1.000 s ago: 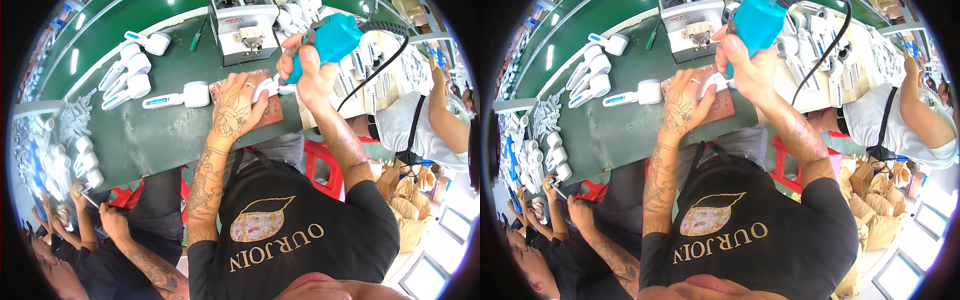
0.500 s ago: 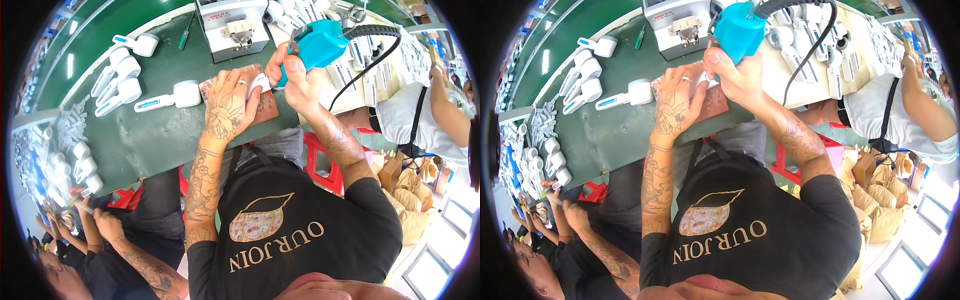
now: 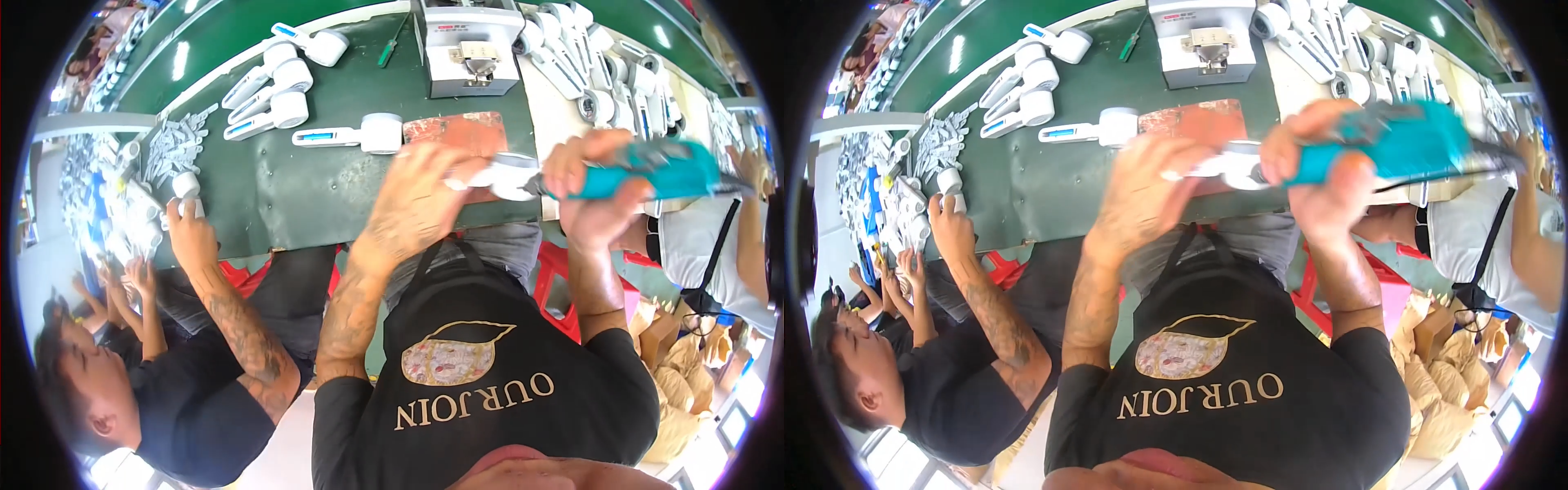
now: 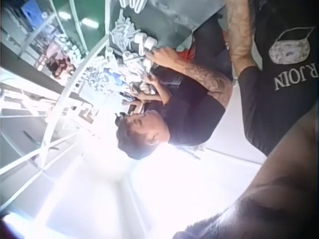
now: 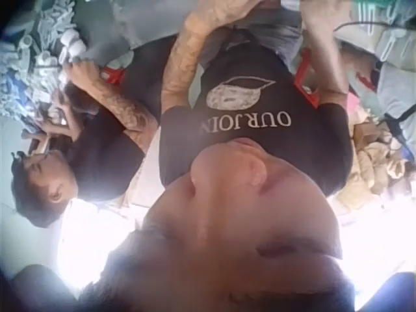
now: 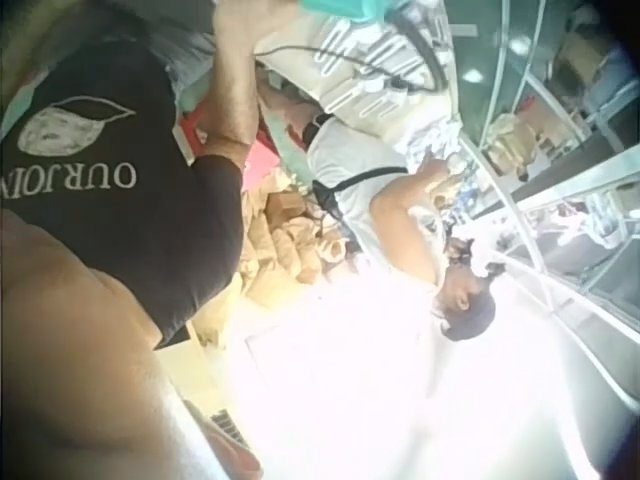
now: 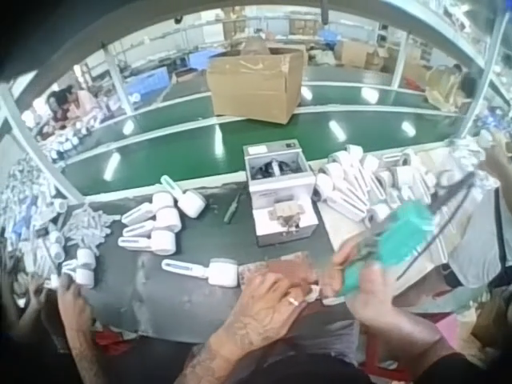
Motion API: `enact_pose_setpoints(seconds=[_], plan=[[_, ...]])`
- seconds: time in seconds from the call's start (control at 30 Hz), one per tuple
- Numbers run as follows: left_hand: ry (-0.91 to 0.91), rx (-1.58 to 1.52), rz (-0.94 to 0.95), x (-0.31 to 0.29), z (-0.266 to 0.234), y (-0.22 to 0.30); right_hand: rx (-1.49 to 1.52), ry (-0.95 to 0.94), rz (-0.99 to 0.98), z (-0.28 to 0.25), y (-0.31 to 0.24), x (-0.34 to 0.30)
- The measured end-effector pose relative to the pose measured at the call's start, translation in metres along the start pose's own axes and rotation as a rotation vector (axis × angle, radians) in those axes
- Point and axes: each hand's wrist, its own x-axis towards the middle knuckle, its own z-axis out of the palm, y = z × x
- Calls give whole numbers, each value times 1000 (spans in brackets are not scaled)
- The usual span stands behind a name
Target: The person assembles hair dryers on an electronics assembly line by joining plastic housings and internal components with an electric screwdriver.
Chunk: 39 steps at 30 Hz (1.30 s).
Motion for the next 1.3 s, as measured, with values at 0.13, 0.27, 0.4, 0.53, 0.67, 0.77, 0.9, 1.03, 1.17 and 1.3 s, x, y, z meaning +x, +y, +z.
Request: enact_pose_setpoints(seconds=[0.13, 0.27, 0.4, 0.53, 0.67, 0.77, 0.9, 1.03, 1.17, 1.3], plan=[[140, 97, -396, -54, -63, -10, 12, 93, -124, -13, -15, -18], [16, 499, -577, -106, -97, -31, -126, 182, -10, -26, -10, -27], [47, 586, -586, -76, -99, -36, -180, 143, -30, -39, -12, -33], [192, 125, -337, 54, -61, -30, -167, 144, -53, -38, -5, -32], [101, 153, -229, 145, -54, -32, -178, 138, -60, -33, -6, -31], [-314, 424, -111, 207, -30, -127, -148, 107, -70, -28, -3, -40], [-471, 376, -162, 229, -32, -120, -119, 190, -75, -42, -5, -49], [-434, 381, -145, 225, -34, -138, -168, 158, -85, -45, -9, -44], [-432, 379, -163, 224, -43, -120, -205, 132, -90, -49, -9, -39], [-23, 388, 177, 192, -28, -99, -139, 206, -78, -51, -10, -48]])
